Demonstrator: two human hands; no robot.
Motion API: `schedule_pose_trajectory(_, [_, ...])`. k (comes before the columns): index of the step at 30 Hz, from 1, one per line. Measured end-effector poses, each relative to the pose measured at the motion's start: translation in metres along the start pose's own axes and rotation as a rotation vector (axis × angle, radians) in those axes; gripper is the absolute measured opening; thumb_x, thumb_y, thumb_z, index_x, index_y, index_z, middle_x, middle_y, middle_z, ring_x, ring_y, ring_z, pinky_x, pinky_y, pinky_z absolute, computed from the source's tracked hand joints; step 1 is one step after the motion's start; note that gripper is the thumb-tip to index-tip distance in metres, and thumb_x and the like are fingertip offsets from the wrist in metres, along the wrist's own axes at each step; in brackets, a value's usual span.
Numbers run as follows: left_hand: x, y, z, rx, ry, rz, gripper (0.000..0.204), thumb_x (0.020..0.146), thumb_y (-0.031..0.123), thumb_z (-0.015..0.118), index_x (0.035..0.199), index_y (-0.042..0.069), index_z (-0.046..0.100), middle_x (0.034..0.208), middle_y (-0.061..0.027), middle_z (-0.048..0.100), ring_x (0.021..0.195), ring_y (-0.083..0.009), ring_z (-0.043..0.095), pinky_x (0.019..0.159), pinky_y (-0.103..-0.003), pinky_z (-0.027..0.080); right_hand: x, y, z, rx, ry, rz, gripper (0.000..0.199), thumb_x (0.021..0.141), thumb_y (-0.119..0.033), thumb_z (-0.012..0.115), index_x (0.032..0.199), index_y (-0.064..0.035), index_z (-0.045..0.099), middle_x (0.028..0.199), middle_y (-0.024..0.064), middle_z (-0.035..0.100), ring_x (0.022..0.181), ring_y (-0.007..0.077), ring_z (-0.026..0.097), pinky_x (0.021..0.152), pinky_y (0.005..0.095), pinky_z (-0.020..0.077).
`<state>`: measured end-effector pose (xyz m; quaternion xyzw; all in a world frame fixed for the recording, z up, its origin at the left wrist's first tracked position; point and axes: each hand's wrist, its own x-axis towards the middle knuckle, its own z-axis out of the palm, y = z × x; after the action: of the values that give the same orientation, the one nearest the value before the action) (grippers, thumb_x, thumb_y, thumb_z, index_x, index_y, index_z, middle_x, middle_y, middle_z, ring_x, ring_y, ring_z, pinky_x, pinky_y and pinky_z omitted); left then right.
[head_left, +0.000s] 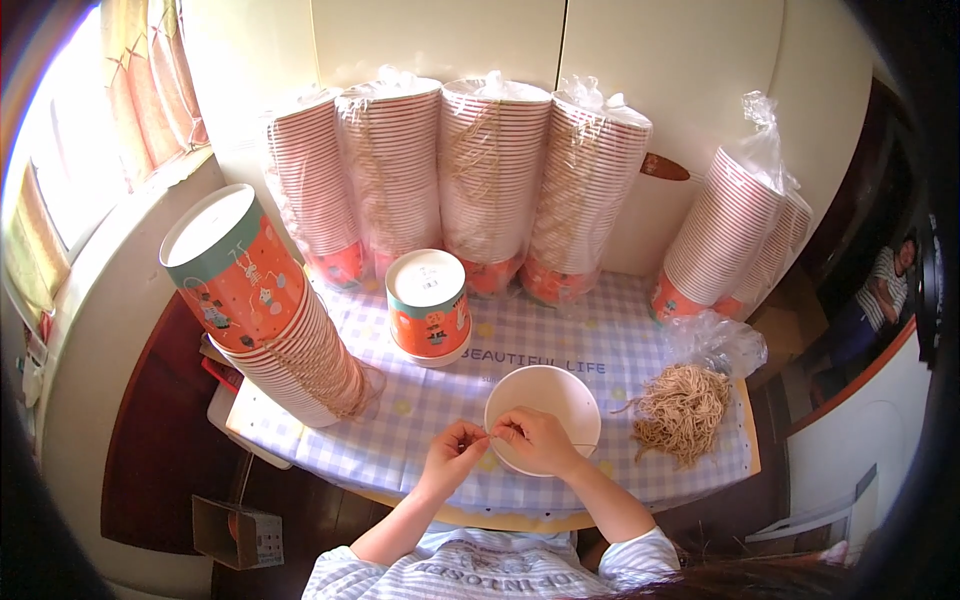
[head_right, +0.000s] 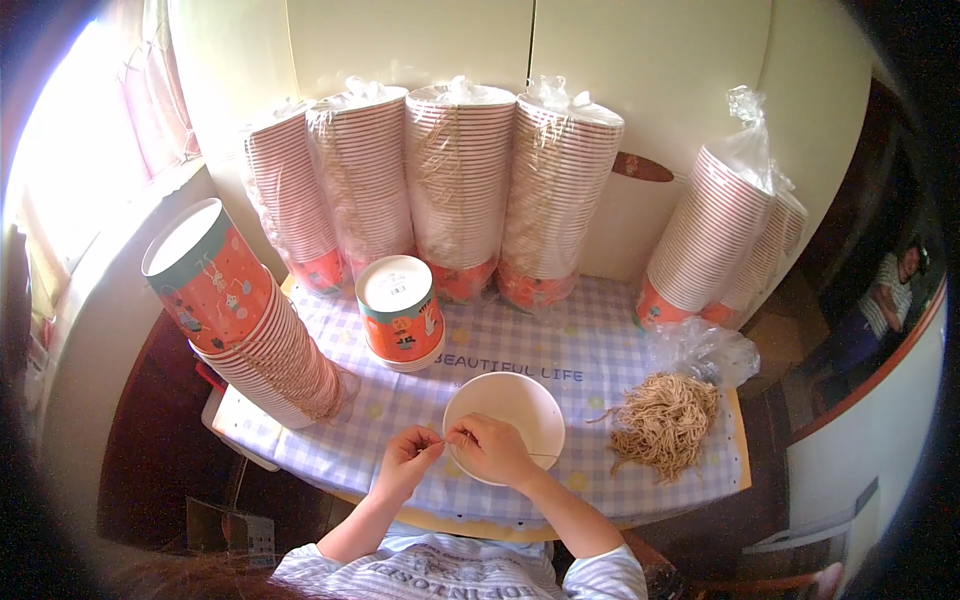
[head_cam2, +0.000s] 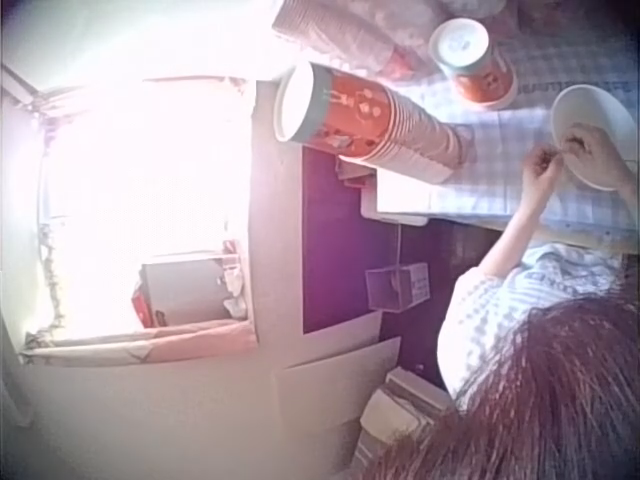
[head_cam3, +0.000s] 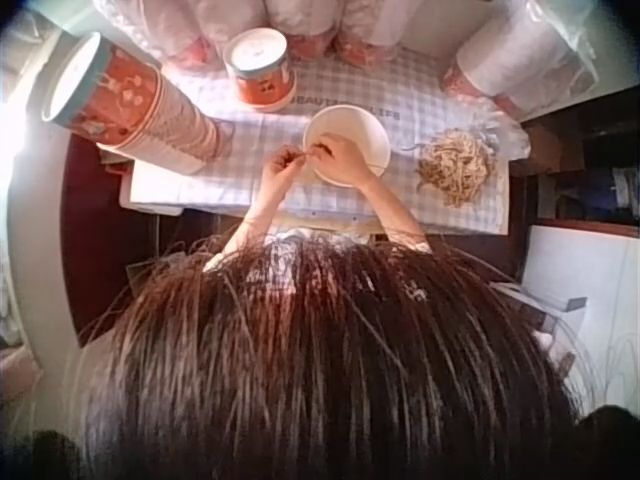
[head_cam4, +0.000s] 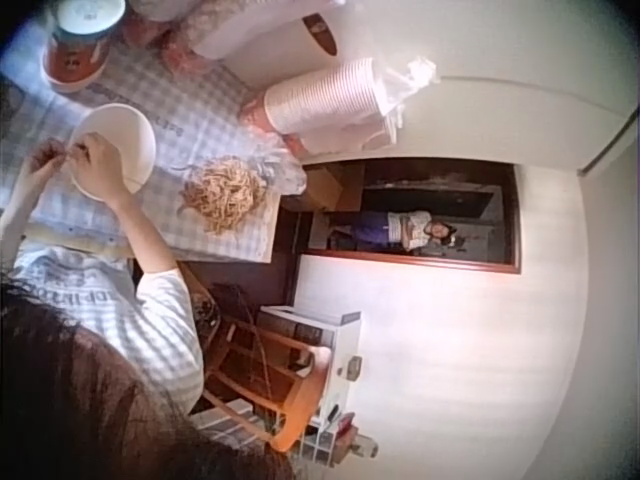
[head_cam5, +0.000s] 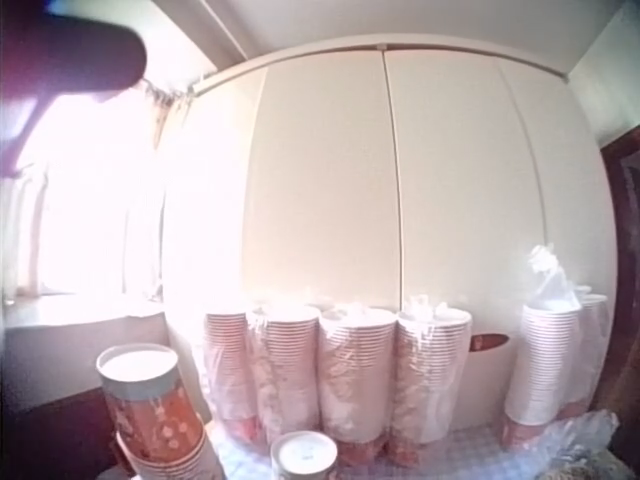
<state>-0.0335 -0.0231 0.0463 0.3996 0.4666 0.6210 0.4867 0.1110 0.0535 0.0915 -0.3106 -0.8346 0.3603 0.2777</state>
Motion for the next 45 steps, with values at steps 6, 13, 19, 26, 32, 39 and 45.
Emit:
schedule_pose_trajectory(6, [0.0,0.002,0.004,0.056,0.019,0.003,0.006,0.08,0.006,0.058,0.084,0.002,0.057,0.07,0.0045,0.052,0.063,-0.0018,0.044,0.056,-0.016,0.035,-0.001,0.002,0.0,0.006,0.003,0.019,0.016,0.08,-0.023,0.057,0.081,-0.008,0.06,0.075,0.0085,0.059,0.067,0.0255,0.058,0.059,0.034,0.0444])
schedule_pose_trajectory(13, [0.002,-0.005,0.004,0.071,0.094,0.044,0.005,0.082,0.007,0.057,0.084,0.003,0.057,0.065,0.0064,0.046,0.059,-0.0017,0.037,0.053,-0.017,0.032,-0.001,-0.001,0.0,0.01,-0.016,0.04,0.017,0.081,-0.024,0.055,0.08,-0.008,0.059,0.073,0.0083,0.059,0.065,0.0244,0.057,0.058,0.0335,0.0444])
schedule_pose_trajectory(19, [0.003,-0.002,0.005,0.067,0.124,0.064,0.005,0.082,0.007,0.056,0.084,0.003,0.056,0.063,0.0068,0.043,0.057,-0.0016,0.036,0.05,-0.017,0.03,-0.001,0.002,0.0,0.006,-0.043,0.046,0.019,0.082,-0.026,0.054,0.081,-0.0076,0.059,0.075,0.0093,0.06,0.068,0.0266,0.058,0.059,0.0347,0.0446])
schedule_pose_trajectory(26, [0.003,-0.006,0.003,0.046,0.136,0.098,0.005,0.083,0.007,0.056,0.084,0.002,0.056,0.063,0.0067,0.043,0.057,-0.0015,0.036,0.05,-0.017,0.03,0.0,0.0,0.0,-0.009,-0.067,0.042,0.019,0.083,-0.025,0.052,0.082,-0.0074,0.058,0.076,0.0102,0.06,0.07,0.0282,0.058,0.061,0.0366,0.0446])
schedule_pose_trajectory(32, [0.002,-0.002,0.001,0.039,0.111,0.068,0.003,0.082,0.005,0.056,0.084,0.003,0.054,0.074,0.004,0.05,0.064,-0.0025,0.04,0.057,-0.017,0.033,-0.001,0.003,0.0,-0.036,-0.092,0.025,0.019,0.082,-0.025,0.051,0.08,-0.0073,0.057,0.075,0.011,0.059,0.07,0.03,0.058,0.061,0.0389,0.0443])
schedule_pose_trajectory(39, [0.003,-0.005,0.0,0.065,0.107,0.077,0.004,0.083,0.007,0.056,0.085,0.004,0.054,0.073,0.0044,0.05,0.062,-0.0022,0.039,0.055,-0.016,0.032,-0.002,0.006,0.002,-0.096,-0.124,-0.036,0.018,0.082,-0.025,0.051,0.08,-0.0082,0.056,0.076,0.0115,0.059,0.07,0.0319,0.057,0.06,0.0413,0.0438])
schedule_pose_trajectory(45, [0.005,-0.009,0.0,0.08,0.113,0.099,0.004,0.083,0.007,0.056,0.085,0.004,0.053,0.071,0.005,0.048,0.06,-0.0021,0.037,0.052,-0.016,0.031,-0.002,0.005,0.001,-0.121,-0.166,-0.075,0.017,0.082,-0.025,0.051,0.08,-0.0083,0.055,0.076,0.0117,0.059,0.07,0.0326,0.057,0.06,0.0425,0.0436])
